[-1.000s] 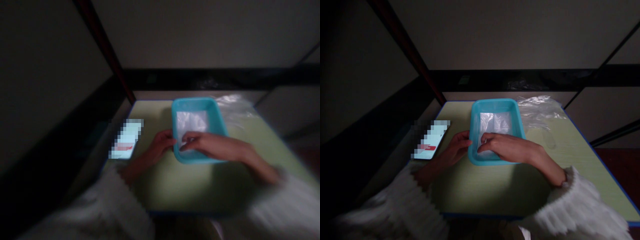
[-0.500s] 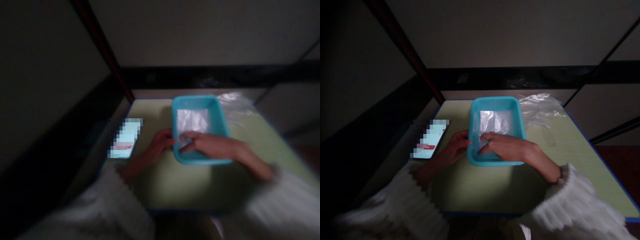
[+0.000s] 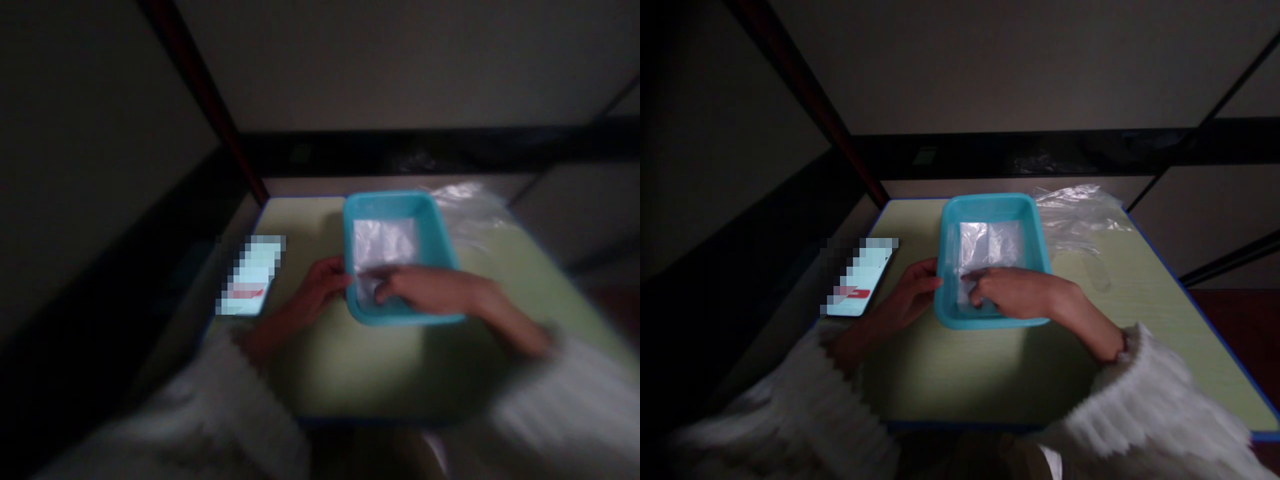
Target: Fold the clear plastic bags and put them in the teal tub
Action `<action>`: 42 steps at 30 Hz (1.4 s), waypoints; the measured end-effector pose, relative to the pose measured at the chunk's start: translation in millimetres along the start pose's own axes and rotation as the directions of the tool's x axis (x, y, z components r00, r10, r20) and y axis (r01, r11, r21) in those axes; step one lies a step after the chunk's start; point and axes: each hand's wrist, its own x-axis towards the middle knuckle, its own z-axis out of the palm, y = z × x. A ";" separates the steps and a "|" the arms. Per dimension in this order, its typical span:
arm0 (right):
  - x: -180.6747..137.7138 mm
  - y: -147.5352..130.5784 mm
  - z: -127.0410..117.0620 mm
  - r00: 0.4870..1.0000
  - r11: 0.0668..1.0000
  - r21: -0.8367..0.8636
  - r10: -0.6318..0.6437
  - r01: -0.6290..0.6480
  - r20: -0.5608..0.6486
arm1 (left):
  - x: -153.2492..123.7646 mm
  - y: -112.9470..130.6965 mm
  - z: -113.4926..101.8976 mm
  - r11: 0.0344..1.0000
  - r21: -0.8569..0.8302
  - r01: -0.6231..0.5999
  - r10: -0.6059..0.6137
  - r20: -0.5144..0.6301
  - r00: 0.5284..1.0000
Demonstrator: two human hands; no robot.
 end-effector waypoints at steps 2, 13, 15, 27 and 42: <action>1.0 1.8 0.2 0.997 0.999 0.016 -0.044 0.043 0.057 | -0.1 0.0 -0.2 1.000 0.002 0.000 0.000 0.000 1.000; -9.3 -2.1 -8.8 1.000 1.000 -0.004 -0.018 0.018 0.016 | -0.1 -0.8 -2.6 1.000 -0.002 0.005 -0.005 0.004 1.000; -14.4 0.5 -9.8 1.000 0.999 -0.032 0.016 -0.016 -0.020 | -0.2 -0.7 -2.8 1.000 -0.008 0.006 -0.006 -0.002 1.000; -17.8 -1.0 -5.0 0.975 0.934 -0.284 0.195 -0.218 -0.105 | 1.7 -3.5 -6.5 1.000 -0.022 0.003 -0.004 -0.046 0.999; -21.4 7.2 -5.7 0.960 0.893 -0.373 0.184 -0.253 -0.211 | 4.0 -2.1 -6.8 0.997 -0.071 -0.019 0.013 -0.084 0.996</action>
